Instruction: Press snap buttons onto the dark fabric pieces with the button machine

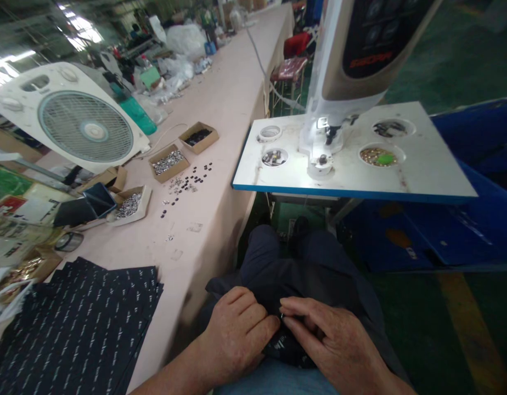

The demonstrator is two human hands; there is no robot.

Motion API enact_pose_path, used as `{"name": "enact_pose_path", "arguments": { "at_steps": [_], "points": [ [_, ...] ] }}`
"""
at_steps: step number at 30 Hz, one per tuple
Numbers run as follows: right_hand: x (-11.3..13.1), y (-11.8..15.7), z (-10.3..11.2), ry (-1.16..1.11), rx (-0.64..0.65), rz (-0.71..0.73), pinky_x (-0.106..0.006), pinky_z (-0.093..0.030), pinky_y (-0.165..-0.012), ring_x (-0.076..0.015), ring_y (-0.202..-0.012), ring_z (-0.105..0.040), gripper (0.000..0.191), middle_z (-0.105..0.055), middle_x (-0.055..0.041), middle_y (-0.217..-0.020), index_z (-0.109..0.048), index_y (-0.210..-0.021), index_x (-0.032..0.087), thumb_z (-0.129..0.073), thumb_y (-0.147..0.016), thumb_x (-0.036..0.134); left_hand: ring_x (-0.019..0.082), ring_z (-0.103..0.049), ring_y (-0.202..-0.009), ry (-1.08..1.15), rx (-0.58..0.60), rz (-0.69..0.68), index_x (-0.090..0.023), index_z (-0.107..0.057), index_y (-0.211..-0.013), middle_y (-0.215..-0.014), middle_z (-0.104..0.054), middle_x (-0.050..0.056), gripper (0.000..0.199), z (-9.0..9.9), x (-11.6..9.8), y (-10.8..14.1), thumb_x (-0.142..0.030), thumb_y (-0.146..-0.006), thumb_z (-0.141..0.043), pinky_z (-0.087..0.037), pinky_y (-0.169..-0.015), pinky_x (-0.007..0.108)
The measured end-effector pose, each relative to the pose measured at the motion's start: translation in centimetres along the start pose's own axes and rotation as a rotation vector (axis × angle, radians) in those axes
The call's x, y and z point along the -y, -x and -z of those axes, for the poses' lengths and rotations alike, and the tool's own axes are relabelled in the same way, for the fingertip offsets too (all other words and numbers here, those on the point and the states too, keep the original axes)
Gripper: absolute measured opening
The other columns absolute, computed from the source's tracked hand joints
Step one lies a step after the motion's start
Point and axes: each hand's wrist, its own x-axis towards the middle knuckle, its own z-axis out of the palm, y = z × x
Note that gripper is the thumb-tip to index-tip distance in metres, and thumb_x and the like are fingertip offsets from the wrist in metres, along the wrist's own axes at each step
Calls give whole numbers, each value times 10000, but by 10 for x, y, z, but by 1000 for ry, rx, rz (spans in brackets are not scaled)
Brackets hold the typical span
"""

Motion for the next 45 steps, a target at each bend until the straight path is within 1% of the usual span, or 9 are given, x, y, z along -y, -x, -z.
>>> {"name": "enact_pose_path", "arguments": {
  "at_steps": [5,9,12,14,20,23,27,39,45],
  "points": [
    [0,0,-1,11,-66,45,-211,-609,-723,-102,-573,-701,318,-796,28,-882,-671,-1144,253,-601,-871,106,160,-539,-712,11,-71,-2,-144,-649,-950,-746,-649,37,198,0,0,3,-90,-919,-461,-486,-799,357],
    [0,0,-2,22,-76,77,-175,-598,-686,-81,-567,-695,379,-793,43,-893,-620,-1230,255,-600,-884,100,158,-557,-721,12,-89,-8,-143,-649,-934,-751,-657,38,186,-1,2,7,-93,-923,-470,-499,-826,364],
    [1,0,-3,59,-84,125,-173,-598,-703,-76,-573,-699,373,-793,43,-915,-595,-1253,251,-592,-907,110,157,-571,-730,28,-91,-7,-140,-639,-941,-767,-659,40,178,-2,3,10,-80,-912,-475,-503,-829,366],
    [2,-1,-3,81,-88,161,-173,-597,-718,-78,-602,-715,354,-794,39,-927,-581,-1258,249,-572,-931,115,157,-572,-736,45,-86,1,-140,-634,-945,-777,-660,42,177,-2,3,11,-81,-913,-471,-504,-825,364],
    [0,0,-3,168,-41,258,-206,-596,-751,-131,-833,-770,324,-794,-14,-1013,-543,-1304,221,-500,-996,134,160,-560,-731,55,-37,13,-138,-629,-951,-772,-652,44,205,0,4,9,-93,-934,-430,-503,-816,370],
    [-1,0,-5,185,35,255,-234,-600,-749,-150,-858,-767,353,-783,-29,-1072,-536,-1330,218,-505,-991,124,160,-562,-745,65,-10,17,-140,-626,-967,-787,-656,46,207,0,5,9,-87,-928,-429,-499,-821,374],
    [-2,-2,-5,173,96,256,-247,-597,-741,-154,-844,-759,363,-781,-26,-1044,-553,-1322,206,-510,-976,103,173,-551,-748,101,9,32,-136,-621,-954,-782,-646,51,213,-1,5,9,-84,-918,-418,-483,-779,371],
    [-1,-9,-5,99,123,227,-254,-583,-706,-155,-819,-754,356,-786,-27,-999,-642,-1254,178,-540,-931,69,185,-542,-757,135,87,118,-156,-594,-926,-808,-646,41,214,-5,3,11,-41,-801,-463,-420,-728,348],
    [0,-10,1,-5,170,128,-250,-570,-797,-154,-912,-755,407,-788,2,-1086,-677,-1234,257,-546,-898,68,174,-549,-727,157,110,215,-179,-594,-875,-778,-637,24,168,-9,3,10,-53,-789,-522,-368,-677,324]
  ]
}}
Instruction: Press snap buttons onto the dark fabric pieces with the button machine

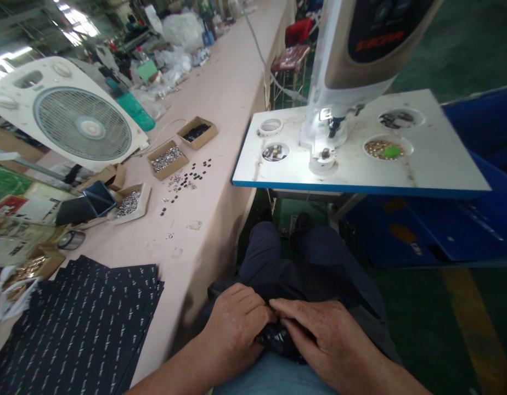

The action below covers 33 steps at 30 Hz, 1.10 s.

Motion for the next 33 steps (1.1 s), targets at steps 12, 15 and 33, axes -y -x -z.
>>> {"name": "enact_pose_path", "arguments": {
  "at_steps": [12,15,33],
  "points": [
    [7,-1,8,-96,118,-246,-343,-550,-902,-224,-973,-727,688,-768,-4,-1130,-594,-1356,310,-773,-706,173,110,-556,-660,387,276,597,-162,-630,-702,-690,-617,-39,86,10,-1,-20,-171,-694,-715,-313,-593,226],
    [5,-7,6,-247,128,-314,-291,-544,-889,-187,-1001,-729,584,-778,25,-1112,-628,-1307,320,-664,-772,90,108,-533,-674,529,391,693,-147,-681,-758,-703,-611,-47,167,15,2,-25,-284,-708,-762,-312,-575,211],
    [-1,-21,17,-521,171,-507,-253,-520,-679,-169,-818,-701,463,-765,-19,-977,-623,-1274,218,-602,-818,144,86,-409,-662,901,583,819,-124,-680,-856,-712,-509,-59,338,18,20,-34,-347,-649,-826,-320,-585,190]
  ]
}}
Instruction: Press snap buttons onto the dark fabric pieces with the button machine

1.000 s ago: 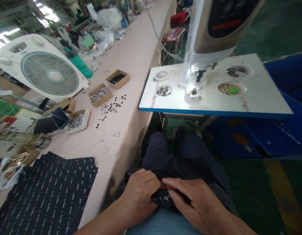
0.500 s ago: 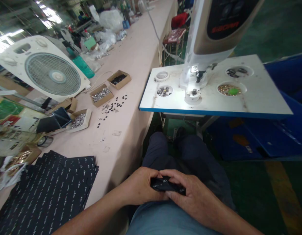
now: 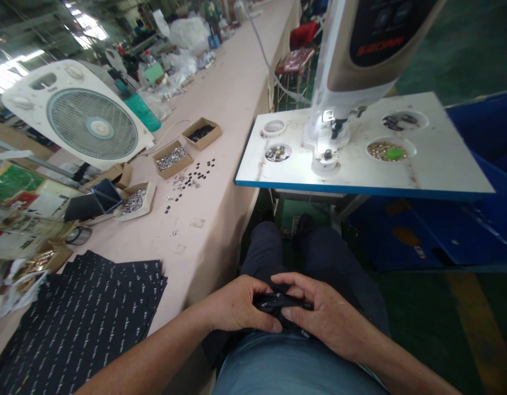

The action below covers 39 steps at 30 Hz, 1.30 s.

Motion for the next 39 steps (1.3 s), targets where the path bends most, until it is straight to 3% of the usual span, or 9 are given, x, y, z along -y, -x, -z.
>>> {"name": "enact_pose_path", "arguments": {
  "at_steps": [10,19,24,29,33,39],
  "points": [
    [-4,-3,-2,-127,21,-34,-255,-500,-647,-164,-749,-685,444,-769,-41,-937,-626,-1262,180,-639,-819,200,76,-364,-604,-3,35,9,-136,-631,-784,-669,-459,-55,229,-2,0,0,-326,-701,-730,-278,-518,192],
    [-12,-2,0,-139,124,-46,-283,-546,-707,-194,-812,-719,462,-780,-54,-1022,-669,-1239,175,-703,-785,257,73,-326,-575,-13,34,31,-142,-572,-683,-624,-404,-56,258,-4,6,-2,-337,-666,-739,-255,-494,206],
    [-6,1,4,-94,187,36,-305,-560,-801,-237,-941,-731,532,-782,-33,-1054,-671,-1246,198,-723,-717,195,69,-327,-564,-1,44,41,-136,-593,-690,-615,-406,-62,239,-7,6,0,-320,-654,-740,-260,-495,202],
    [0,2,-1,29,81,127,-314,-555,-867,-222,-959,-736,582,-785,-15,-1067,-679,-1244,225,-615,-686,70,72,-342,-579,43,37,23,-125,-637,-740,-632,-440,-58,231,-9,10,-2,-309,-659,-752,-273,-508,200],
    [1,2,-6,56,-1,95,-289,-554,-794,-210,-885,-743,524,-795,-19,-985,-692,-1187,192,-582,-691,64,70,-345,-586,64,17,1,-121,-646,-757,-641,-453,-58,205,-9,9,-2,-278,-673,-747,-276,-522,200],
    [-1,0,-2,23,-15,19,-288,-532,-741,-214,-852,-729,500,-788,-34,-956,-674,-1202,172,-604,-710,115,63,-349,-602,208,5,-42,-113,-647,-776,-661,-475,-53,196,-13,2,2,-242,-685,-764,-271,-549,193]
  ]
}}
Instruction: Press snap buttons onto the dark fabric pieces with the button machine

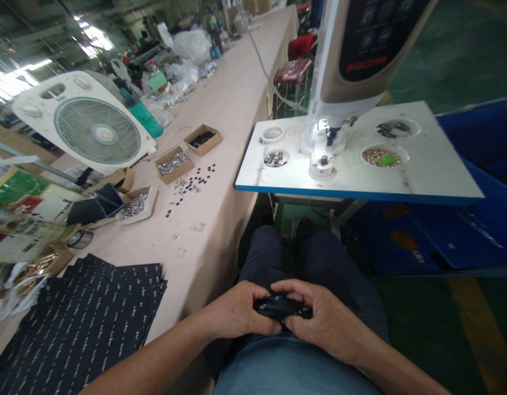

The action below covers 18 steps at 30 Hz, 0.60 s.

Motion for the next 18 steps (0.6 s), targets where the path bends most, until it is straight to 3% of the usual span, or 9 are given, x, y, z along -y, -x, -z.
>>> {"name": "enact_pose_path", "arguments": {
  "at_steps": [7,18],
  "points": [
    [-2,-3,19,-102,145,-19,-305,-507,-747,-225,-867,-694,461,-771,-55,-992,-685,-1188,180,-694,-730,234,71,-360,-609,132,-73,-22,-102,-630,-766,-660,-482,-39,350,-3,5,-3,-340,-642,-854,-254,-564,208],
    [-11,-13,17,-218,196,-49,-287,-482,-742,-198,-851,-672,426,-761,-62,-991,-689,-1167,162,-753,-779,328,87,-457,-672,271,62,32,-96,-706,-823,-751,-590,-10,345,8,14,-7,-311,-608,-868,-353,-691,215]
  ]
}}
